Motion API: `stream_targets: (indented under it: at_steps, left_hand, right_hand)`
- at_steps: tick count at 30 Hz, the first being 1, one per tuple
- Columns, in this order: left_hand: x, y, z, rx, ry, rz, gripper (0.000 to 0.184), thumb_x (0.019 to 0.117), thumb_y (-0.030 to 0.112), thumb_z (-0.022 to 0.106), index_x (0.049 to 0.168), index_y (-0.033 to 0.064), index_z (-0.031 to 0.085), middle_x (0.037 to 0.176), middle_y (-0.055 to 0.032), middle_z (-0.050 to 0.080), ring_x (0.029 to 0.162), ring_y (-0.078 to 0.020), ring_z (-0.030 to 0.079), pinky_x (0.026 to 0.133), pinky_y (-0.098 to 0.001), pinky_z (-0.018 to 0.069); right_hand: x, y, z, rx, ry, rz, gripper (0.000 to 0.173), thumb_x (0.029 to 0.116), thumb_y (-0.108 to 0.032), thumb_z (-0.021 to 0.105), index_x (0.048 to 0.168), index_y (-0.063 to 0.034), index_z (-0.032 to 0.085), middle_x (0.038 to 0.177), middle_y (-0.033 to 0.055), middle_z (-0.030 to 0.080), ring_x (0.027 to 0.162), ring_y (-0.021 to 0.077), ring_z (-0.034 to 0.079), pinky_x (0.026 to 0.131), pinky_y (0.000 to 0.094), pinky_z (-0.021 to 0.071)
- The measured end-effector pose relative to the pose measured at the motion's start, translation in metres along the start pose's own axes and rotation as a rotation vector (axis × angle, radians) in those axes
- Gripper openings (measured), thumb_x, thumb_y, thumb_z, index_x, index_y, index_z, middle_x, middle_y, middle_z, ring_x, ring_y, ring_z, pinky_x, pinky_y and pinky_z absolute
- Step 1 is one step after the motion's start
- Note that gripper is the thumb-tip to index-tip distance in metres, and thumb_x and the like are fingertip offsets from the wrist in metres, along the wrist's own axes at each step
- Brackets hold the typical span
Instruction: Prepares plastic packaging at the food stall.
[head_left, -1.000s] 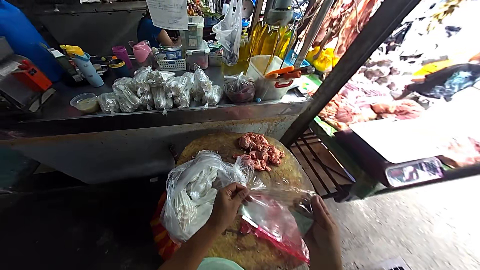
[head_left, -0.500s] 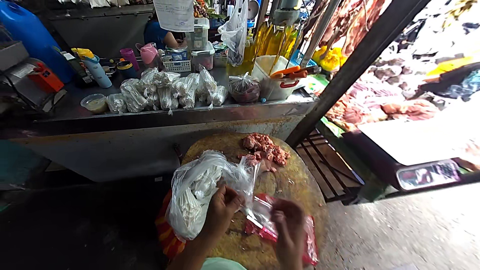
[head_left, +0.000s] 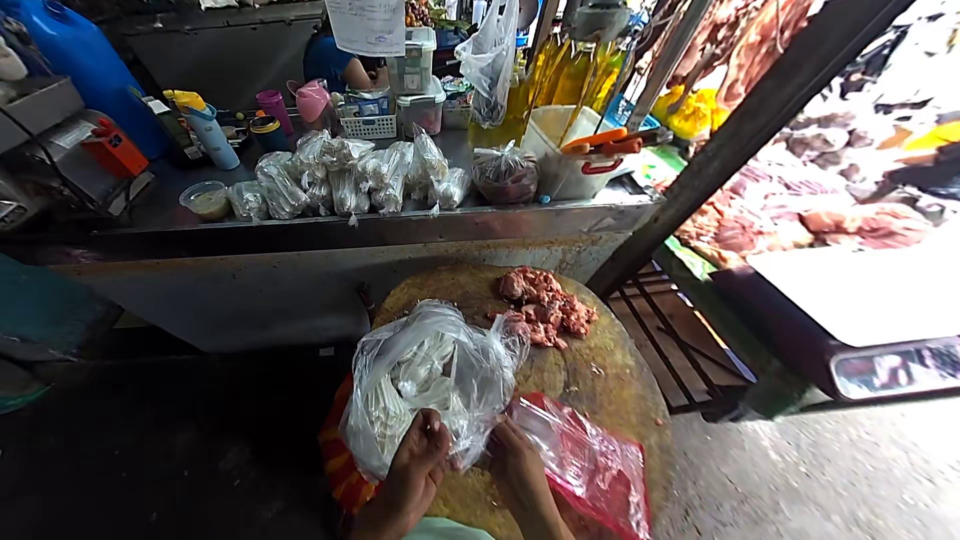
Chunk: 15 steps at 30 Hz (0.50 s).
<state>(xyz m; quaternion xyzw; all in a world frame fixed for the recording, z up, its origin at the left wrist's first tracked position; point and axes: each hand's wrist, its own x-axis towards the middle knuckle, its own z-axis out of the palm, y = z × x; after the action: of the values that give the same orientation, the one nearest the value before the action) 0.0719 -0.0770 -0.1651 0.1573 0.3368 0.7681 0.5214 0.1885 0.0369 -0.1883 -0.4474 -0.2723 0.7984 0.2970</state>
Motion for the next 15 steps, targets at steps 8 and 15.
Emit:
stream_targets:
  at_steps: [8,15]
  left_hand:
    - [0.008,0.033,-0.026,1.374,0.379,0.578,0.022,0.0904,-0.002,0.057,0.090,0.0026,0.078,0.087,-0.0116,0.064,0.080,-0.0150,0.063,0.075,-0.0274,0.0549]
    - [-0.032,0.114,-0.067,1.517,0.824,0.619,0.039,0.0894,-0.008,0.053,0.126,-0.0164,0.060,0.131,-0.0370,0.057,0.125,-0.0487,0.055,0.107,-0.0556,0.0450]
  right_hand:
    - [-0.019,-0.009,0.037,0.059,-0.501,0.137,0.038,0.1045,-0.020,0.033,0.082,-0.0186,0.064,0.072,-0.0063,0.066,0.071,0.0058,0.065,0.071,0.0257,0.0557]
    - [0.101,0.014,0.074,-0.637,-0.271,0.063,0.056,0.1046,-0.013,0.054,0.152,0.0052,0.031,0.134,0.0279,0.057,0.113,0.0324,0.064,0.094,0.0464,0.0537]
